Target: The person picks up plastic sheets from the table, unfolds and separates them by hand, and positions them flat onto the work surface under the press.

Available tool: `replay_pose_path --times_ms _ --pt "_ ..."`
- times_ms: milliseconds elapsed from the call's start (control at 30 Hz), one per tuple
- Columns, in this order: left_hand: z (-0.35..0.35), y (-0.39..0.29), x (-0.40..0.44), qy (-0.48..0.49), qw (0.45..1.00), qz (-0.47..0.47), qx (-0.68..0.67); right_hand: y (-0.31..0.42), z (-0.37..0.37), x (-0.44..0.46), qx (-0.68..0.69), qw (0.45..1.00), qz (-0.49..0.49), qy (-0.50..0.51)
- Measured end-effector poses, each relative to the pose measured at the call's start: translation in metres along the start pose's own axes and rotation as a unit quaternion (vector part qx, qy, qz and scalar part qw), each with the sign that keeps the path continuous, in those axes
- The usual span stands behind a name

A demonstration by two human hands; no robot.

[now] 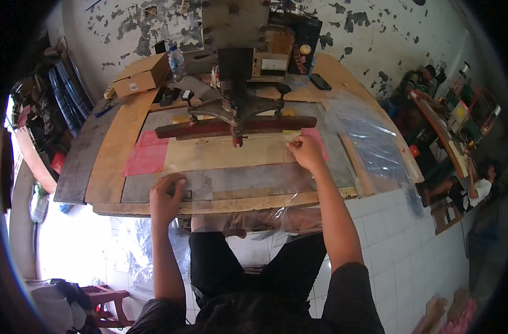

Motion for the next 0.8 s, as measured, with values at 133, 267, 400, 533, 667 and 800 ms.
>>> replay_pose_path --times_ms 133,267,400,533,667,800 --pt "-0.001 -0.001 0.000 -0.004 1.000 -0.013 0.011 0.014 0.018 -0.021 0.204 0.978 -0.019 0.032" --pt "-0.002 -0.003 -0.001 -0.002 1.000 -0.006 0.003 0.035 0.027 -0.066 0.216 0.974 0.060 0.018" --pt "-0.005 -0.001 0.000 0.013 1.000 0.004 0.008 0.045 0.022 -0.098 0.282 0.957 0.065 -0.003" --pt "-0.005 -0.001 -0.001 0.012 1.000 0.003 0.011 0.040 0.038 -0.114 0.317 0.948 0.016 -0.029" --pt "-0.003 0.000 0.002 -0.008 0.999 -0.037 0.017 0.054 0.057 -0.135 0.380 0.924 0.033 -0.010" --pt "-0.003 -0.010 0.009 0.030 0.998 -0.033 0.032 0.045 0.066 -0.153 0.425 0.901 0.089 0.011"
Point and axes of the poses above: each hand's wrist, its own x-axis towards the middle knuckle, its own z-axis out of the back of the hand, y = z × x, the point moved 5 cm from there along x, towards the middle knuckle, and after that the axes turned 8 degrees about x, right-handed, at the moved point
